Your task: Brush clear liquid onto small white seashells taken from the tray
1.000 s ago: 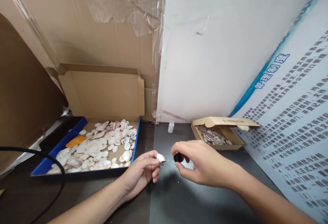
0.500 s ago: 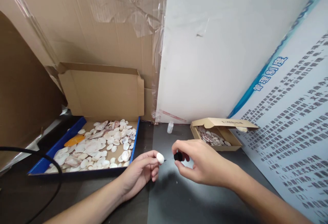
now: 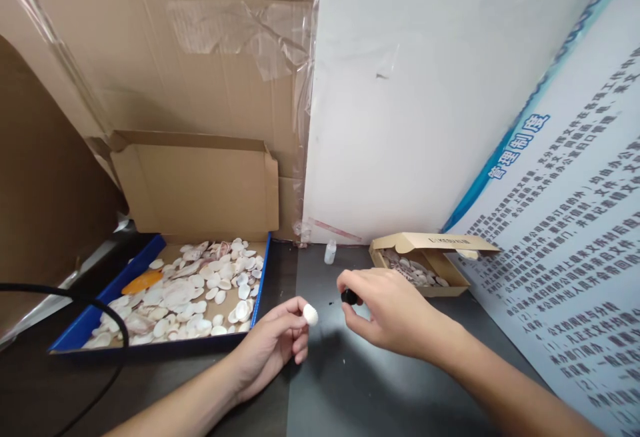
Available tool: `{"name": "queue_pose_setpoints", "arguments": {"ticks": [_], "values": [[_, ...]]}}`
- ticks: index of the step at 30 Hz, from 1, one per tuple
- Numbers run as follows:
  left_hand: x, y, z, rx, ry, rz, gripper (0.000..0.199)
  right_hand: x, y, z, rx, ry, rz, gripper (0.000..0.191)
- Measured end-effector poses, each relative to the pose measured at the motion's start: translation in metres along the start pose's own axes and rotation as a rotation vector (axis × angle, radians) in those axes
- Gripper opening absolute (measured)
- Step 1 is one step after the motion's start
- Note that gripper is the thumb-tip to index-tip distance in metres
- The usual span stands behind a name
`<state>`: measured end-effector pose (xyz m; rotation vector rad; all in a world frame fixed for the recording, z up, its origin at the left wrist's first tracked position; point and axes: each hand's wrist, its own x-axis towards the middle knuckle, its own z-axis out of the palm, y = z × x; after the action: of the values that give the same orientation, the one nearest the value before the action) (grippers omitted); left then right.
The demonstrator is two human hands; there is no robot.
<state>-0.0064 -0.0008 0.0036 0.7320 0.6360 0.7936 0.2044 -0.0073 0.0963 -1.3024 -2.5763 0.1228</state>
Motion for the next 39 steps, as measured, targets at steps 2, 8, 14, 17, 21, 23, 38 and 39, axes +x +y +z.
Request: {"name": "queue_pose_setpoints", "arguments": {"ticks": [2, 8, 14, 17, 21, 23, 38, 39], "values": [[0.0, 0.0, 0.0, 0.003, 0.004, 0.001, 0.011, 0.0, 0.0, -0.002, 0.031, 0.007, 0.003, 0.007], [-0.002, 0.002, 0.002, 0.031, -0.01, -0.016, 0.011, -0.003, -0.002, -0.008, 0.122, -0.126, -0.009, 0.01], [-0.002, 0.001, 0.003, 0.024, -0.015, -0.024, 0.012, -0.004, -0.002, -0.009, 0.15, -0.128, 0.006, 0.012], [-0.002, 0.0, 0.003, 0.038, -0.013, -0.026, 0.014, -0.004, -0.002, -0.009, 0.109, -0.138, 0.002, 0.011], [-0.003, 0.0, 0.002, 0.06, -0.022, -0.036, 0.013, -0.006, -0.004, -0.012, 0.045, -0.115, 0.047, 0.009], [-0.003, 0.0, 0.002, 0.06, -0.022, -0.04, 0.013, -0.006, -0.005, -0.014, 0.141, -0.144, 0.032, 0.011], [-0.002, 0.001, 0.003, 0.077, -0.033, -0.037, 0.011, -0.005, -0.003, -0.015, 0.173, -0.16, -0.007, 0.01], [-0.002, 0.001, 0.003, 0.078, -0.034, -0.037, 0.011, -0.005, -0.003, -0.015, 0.127, -0.141, 0.007, 0.009]]}}
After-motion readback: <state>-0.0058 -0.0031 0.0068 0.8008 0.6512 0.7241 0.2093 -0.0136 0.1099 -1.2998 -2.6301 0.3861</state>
